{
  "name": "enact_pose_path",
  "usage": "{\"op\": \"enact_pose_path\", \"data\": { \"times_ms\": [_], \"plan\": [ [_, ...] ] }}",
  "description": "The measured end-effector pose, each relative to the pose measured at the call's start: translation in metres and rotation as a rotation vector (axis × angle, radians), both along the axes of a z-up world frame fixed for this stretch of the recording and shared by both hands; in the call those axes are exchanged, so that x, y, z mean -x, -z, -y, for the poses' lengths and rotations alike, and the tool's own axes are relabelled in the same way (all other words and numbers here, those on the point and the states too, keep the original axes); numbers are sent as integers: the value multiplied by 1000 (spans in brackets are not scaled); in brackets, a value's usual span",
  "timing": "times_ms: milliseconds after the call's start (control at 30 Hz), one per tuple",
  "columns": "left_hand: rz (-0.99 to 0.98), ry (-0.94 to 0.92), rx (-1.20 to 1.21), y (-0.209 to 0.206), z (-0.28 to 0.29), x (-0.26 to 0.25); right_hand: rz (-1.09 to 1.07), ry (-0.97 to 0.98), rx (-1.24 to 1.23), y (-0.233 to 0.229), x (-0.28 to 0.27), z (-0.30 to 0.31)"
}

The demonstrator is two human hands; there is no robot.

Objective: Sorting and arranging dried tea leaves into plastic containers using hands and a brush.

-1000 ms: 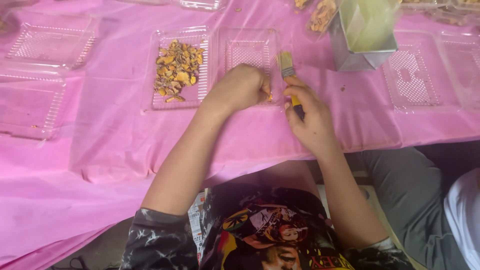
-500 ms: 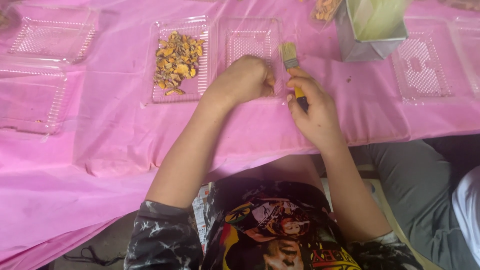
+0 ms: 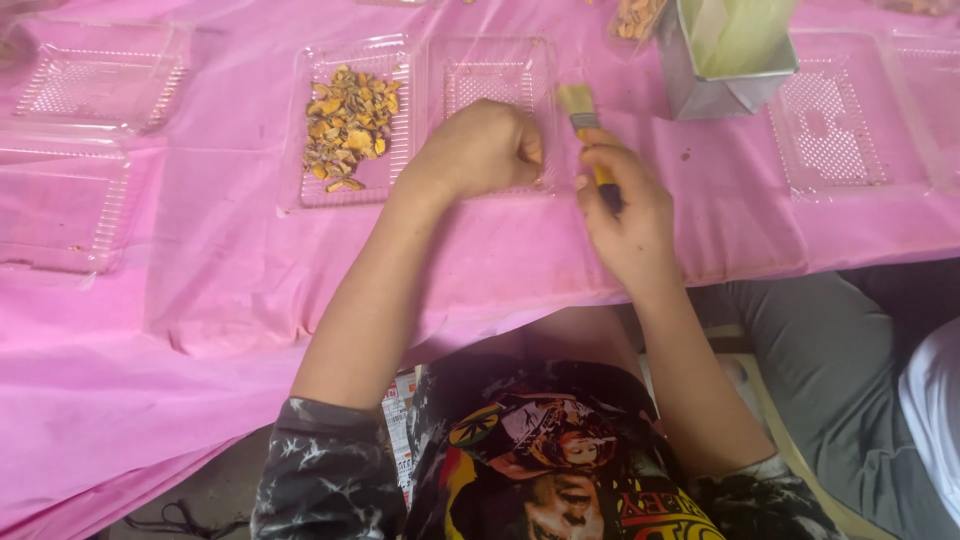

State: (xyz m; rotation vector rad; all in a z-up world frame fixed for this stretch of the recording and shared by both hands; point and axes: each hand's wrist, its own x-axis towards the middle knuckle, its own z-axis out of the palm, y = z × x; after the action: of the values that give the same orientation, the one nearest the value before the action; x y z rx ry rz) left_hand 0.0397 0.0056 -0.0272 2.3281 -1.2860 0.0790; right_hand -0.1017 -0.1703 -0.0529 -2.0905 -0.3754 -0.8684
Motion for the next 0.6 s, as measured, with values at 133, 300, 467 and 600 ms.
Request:
{"op": "enact_pose_path", "data": {
  "times_ms": [133, 300, 467, 600],
  "plan": [
    [-305, -58, 282, -30, -22, 5, 145, 3, -174, -30, 22, -14],
    [-422, -193, 340, -43, -35, 11, 175, -104, -271, -59, 43, -21],
    [-123, -185, 127, -11, -28, -9, 163, -88, -322, -54, 48, -13],
    [35, -49, -27, -11, -20, 3, 97, -68, -364, -36, 47, -8]
  ]
}}
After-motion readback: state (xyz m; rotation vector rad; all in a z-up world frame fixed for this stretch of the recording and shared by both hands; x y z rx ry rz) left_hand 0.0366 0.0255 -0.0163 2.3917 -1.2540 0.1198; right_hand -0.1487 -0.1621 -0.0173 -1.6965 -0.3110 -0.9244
